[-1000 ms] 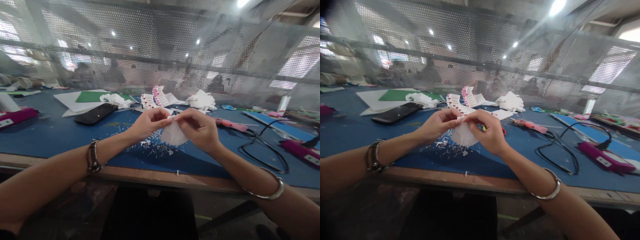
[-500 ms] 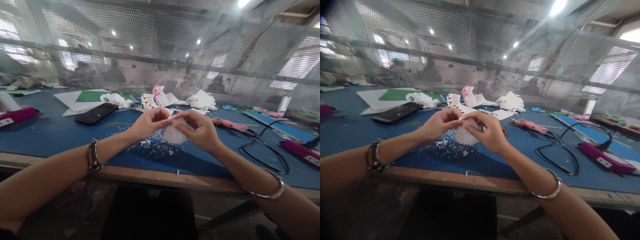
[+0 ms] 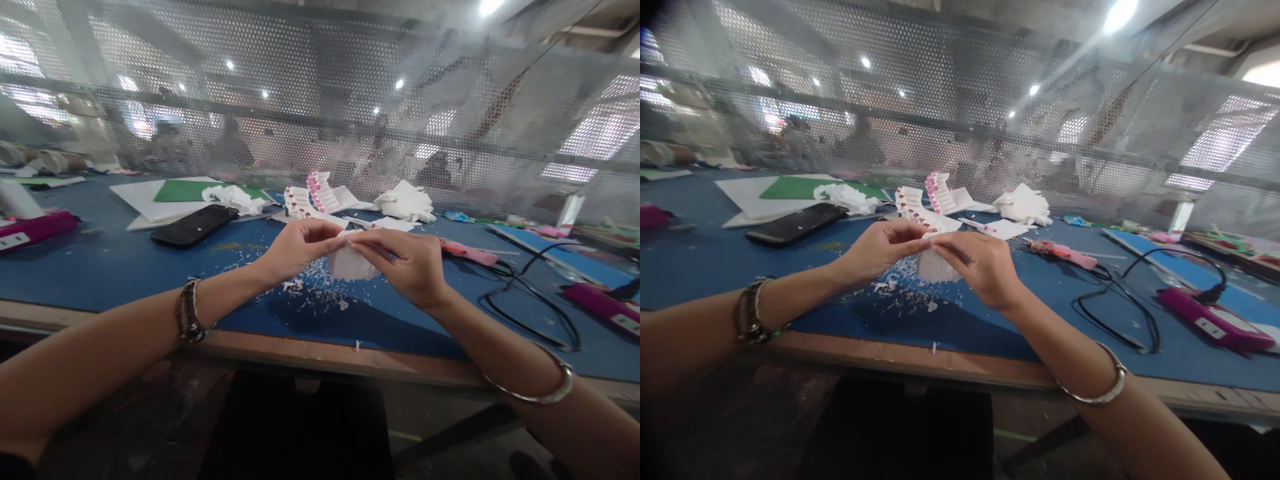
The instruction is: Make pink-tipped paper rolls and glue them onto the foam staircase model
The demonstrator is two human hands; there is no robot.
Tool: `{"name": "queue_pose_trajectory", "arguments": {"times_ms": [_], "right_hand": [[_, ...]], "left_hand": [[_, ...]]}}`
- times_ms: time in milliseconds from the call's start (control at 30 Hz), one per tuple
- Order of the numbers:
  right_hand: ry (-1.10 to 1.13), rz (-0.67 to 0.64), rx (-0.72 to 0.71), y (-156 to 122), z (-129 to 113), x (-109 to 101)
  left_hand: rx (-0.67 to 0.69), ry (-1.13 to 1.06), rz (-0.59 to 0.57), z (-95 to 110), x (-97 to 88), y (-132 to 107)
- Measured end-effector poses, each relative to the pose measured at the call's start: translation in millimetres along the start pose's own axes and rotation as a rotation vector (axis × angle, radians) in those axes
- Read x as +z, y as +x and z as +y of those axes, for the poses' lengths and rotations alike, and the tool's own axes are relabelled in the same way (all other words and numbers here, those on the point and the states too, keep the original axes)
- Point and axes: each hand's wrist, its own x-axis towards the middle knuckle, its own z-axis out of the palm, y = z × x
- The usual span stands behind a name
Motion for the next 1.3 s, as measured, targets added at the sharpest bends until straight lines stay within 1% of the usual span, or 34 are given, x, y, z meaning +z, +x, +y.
{"name": "queue_pose_trajectory", "arguments": {"times_ms": [67, 167, 400, 500, 633, 800, 933, 1100, 1200, 1300], "right_hand": [[-0.021, 0.007, -0.017, -0.3, 0.8, -0.9], [-0.015, -0.017, 0.006, -0.1, 2.2, -1.4], [0.18, -0.115, 0.135, 0.8, 3.2, 2.8], [0.158, -0.085, 0.14, 0.4, 1.4, 2.7], [0.0, -0.046, 0.045, 0.4, -0.3, -0.1], [-0.181, -0.085, -0.128, -0.6, 1.8, -2.7], [-0.25, -0.129, -0.153, -1.2, 4.4, -2.7], [-0.189, -0.162, -0.089, 1.6, 7.8, -2.9], [-0.09, -0.198, -0.057, 4.3, 8.9, -3.9], [0.039, -0.224, 0.014, 6.0, 8.8, -5.0]], "left_hand": [[-0.02, -0.001, -0.006, 0.9, 0.2, -0.5], [-0.032, 0.0, -0.014, 0.6, -0.2, -1.1], [-0.045, -0.008, 0.036, -0.5, -1.1, -0.6], [-0.083, -0.014, 0.035, 2.4, -0.1, -1.0], [-0.119, 0.006, 0.034, 5.4, 1.2, -2.3], [-0.113, 0.033, 0.025, 5.5, 1.2, -2.0], [-0.103, 0.047, 0.006, 4.4, 1.0, -1.4], [-0.103, 0.05, -0.032, 3.9, 0.9, -1.9], [-0.112, 0.055, -0.039, 5.9, 0.8, -1.4], [-0.105, 0.052, -0.044, 7.1, 0.7, -0.1]]}}
